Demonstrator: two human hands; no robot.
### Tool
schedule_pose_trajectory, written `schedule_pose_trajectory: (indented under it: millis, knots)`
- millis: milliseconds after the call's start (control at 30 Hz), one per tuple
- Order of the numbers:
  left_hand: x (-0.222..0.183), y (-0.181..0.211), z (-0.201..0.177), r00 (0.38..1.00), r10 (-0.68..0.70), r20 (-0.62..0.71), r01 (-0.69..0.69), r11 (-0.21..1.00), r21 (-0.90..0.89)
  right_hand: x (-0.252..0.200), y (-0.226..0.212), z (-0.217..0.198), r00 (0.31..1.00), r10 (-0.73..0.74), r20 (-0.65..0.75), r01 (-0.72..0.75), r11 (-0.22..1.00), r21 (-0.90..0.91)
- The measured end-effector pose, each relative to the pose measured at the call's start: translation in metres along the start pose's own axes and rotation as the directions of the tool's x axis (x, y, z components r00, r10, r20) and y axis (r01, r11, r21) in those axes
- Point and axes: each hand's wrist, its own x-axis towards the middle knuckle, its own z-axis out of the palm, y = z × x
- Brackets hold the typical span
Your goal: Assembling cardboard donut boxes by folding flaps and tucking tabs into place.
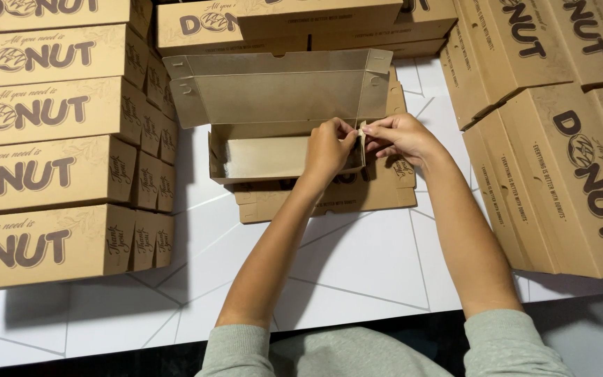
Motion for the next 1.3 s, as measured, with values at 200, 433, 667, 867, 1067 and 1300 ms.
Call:
schedule_pose_trajectory:
  millis: [200,433,667,867,1067,1300]
  knots:
    - [-0.026,0.021,0.001,0.995,0.090,-0.037,-0.084,0.988,0.130,0.001,0.002,0.002,1.000,-0.009,-0.012,0.009,1.000,0.006]
    - [-0.029,0.008,0.020,0.991,0.135,-0.020,-0.127,0.968,0.216,0.001,0.004,0.008,0.995,-0.051,-0.082,0.057,0.996,0.069]
    - [-0.034,0.002,-0.003,0.992,0.100,0.074,-0.118,0.943,0.311,0.000,0.003,0.014,0.994,-0.044,-0.096,0.050,0.997,0.065]
    - [-0.054,-0.024,-0.130,0.785,0.451,-0.424,-0.111,0.776,0.621,0.010,0.012,-0.004,0.986,-0.080,-0.149,0.085,0.996,0.030]
    - [-0.060,-0.077,-0.178,0.874,-0.050,-0.483,0.303,0.833,0.463,-0.024,-0.012,-0.009,0.980,-0.072,-0.184,0.015,0.955,-0.296]
    - [-0.054,-0.085,-0.162,0.916,-0.115,-0.385,0.266,0.892,0.366,-0.074,-0.065,0.081,0.926,-0.377,-0.024,0.219,0.587,-0.780]
